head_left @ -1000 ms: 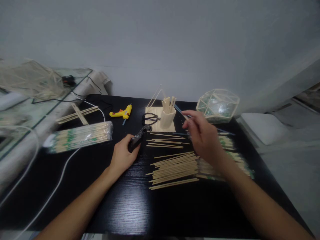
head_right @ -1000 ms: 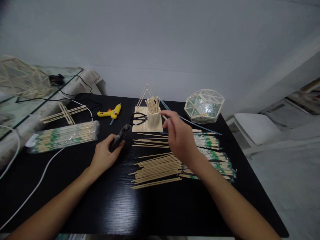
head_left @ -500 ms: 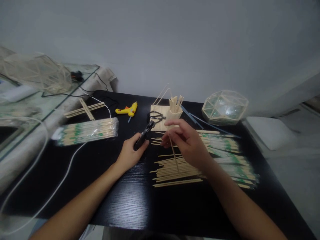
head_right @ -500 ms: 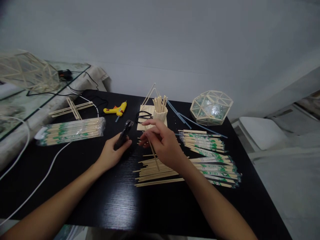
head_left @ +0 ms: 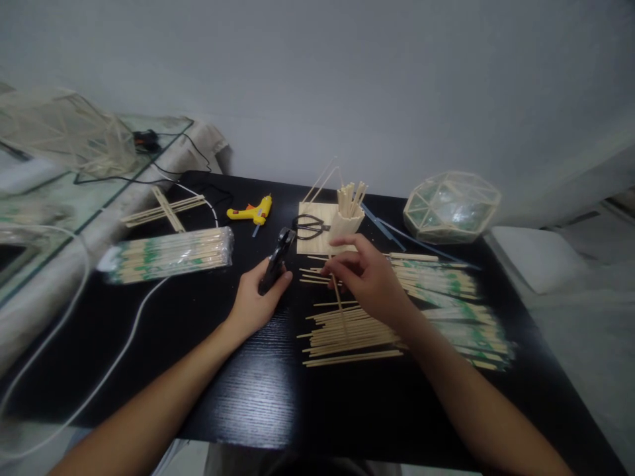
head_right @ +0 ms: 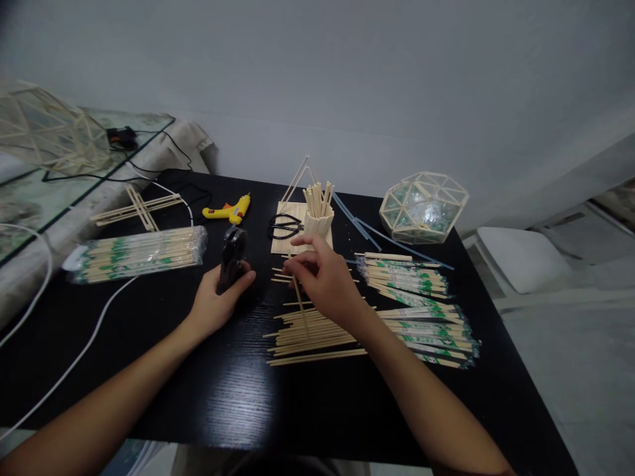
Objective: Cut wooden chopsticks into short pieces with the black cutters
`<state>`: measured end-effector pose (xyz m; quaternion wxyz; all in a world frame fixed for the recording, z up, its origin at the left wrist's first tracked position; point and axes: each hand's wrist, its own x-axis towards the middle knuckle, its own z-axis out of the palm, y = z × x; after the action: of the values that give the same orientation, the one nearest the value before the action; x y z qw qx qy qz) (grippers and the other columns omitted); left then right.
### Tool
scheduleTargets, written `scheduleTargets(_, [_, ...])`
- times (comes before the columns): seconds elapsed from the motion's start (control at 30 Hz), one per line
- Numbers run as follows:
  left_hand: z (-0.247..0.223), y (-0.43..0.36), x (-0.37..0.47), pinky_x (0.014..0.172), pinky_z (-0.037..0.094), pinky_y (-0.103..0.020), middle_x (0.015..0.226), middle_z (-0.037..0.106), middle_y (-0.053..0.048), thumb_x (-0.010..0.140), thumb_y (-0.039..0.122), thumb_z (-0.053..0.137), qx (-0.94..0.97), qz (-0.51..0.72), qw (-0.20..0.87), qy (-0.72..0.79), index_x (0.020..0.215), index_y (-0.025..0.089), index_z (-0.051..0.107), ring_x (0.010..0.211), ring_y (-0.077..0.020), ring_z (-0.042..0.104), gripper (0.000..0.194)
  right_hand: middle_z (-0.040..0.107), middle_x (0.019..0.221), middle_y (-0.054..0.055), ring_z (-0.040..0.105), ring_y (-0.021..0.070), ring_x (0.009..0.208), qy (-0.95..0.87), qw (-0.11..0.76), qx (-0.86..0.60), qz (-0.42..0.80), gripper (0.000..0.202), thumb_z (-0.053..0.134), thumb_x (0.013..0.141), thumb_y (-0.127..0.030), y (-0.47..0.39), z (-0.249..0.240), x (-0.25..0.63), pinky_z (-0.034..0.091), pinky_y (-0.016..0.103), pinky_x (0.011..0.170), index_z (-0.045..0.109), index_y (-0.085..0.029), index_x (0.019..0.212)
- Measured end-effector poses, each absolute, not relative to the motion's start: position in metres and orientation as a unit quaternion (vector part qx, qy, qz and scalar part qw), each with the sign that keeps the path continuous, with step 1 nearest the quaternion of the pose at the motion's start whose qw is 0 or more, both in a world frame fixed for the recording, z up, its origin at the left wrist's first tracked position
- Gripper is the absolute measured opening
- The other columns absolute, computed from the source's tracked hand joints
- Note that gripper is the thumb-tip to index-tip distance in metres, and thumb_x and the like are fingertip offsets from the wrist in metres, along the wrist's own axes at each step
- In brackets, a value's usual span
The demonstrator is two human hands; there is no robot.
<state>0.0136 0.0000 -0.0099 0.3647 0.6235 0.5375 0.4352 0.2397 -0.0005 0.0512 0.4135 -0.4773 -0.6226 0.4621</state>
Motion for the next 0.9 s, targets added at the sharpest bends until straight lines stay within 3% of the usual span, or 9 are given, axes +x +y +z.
scheduleTargets(0.17, [-0.012, 0.000, 0.011, 0.065, 0.041, -0.026, 0.070, 0.053, 0.003, 0.090, 0.043, 0.066, 0.611, 0.456, 0.357, 0.540, 0.084, 0.018, 0.064, 0.067, -0.0134, 0.048, 0.026, 0.080, 0.086, 0.004, 0.076, 0.0186, 0.080, -0.726, 0.338, -0.513, 0.310, 0.004, 0.076, 0.091, -0.021, 0.009, 0.036, 0.242, 0.056, 0.031, 0.077, 0.072, -0.019, 0.091])
scheduleTargets(0.43, [-0.013, 0.001, 0.013, 0.065, 0.041, -0.026, 0.072, 0.054, 0.003, 0.090, 0.042, 0.067, 0.619, 0.446, 0.367, 0.532, 0.085, 0.018, 0.063, 0.067, -0.0129, 0.049, 0.024, 0.079, 0.098, 0.010, 0.072, 0.0222, 0.092, -0.816, 0.152, -0.497, 0.251, 0.014, 0.067, 0.094, -0.008, 0.014, 0.008, 0.235, 0.050, 0.033, 0.085, 0.078, -0.014, 0.100])
scheduleTargets(0.9, [-0.010, 0.001, 0.014, 0.063, 0.040, -0.025, 0.070, 0.054, 0.004, 0.091, 0.042, 0.063, 0.648, 0.417, 0.352, 0.531, 0.081, 0.019, 0.061, 0.065, -0.0128, 0.049, 0.026, 0.073, 0.098, 0.011, 0.065, 0.0216, 0.096, -0.854, 0.139, -0.458, 0.202, 0.015, 0.064, 0.096, -0.005, 0.013, -0.005, 0.229, 0.049, 0.032, 0.090, 0.076, -0.013, 0.101])
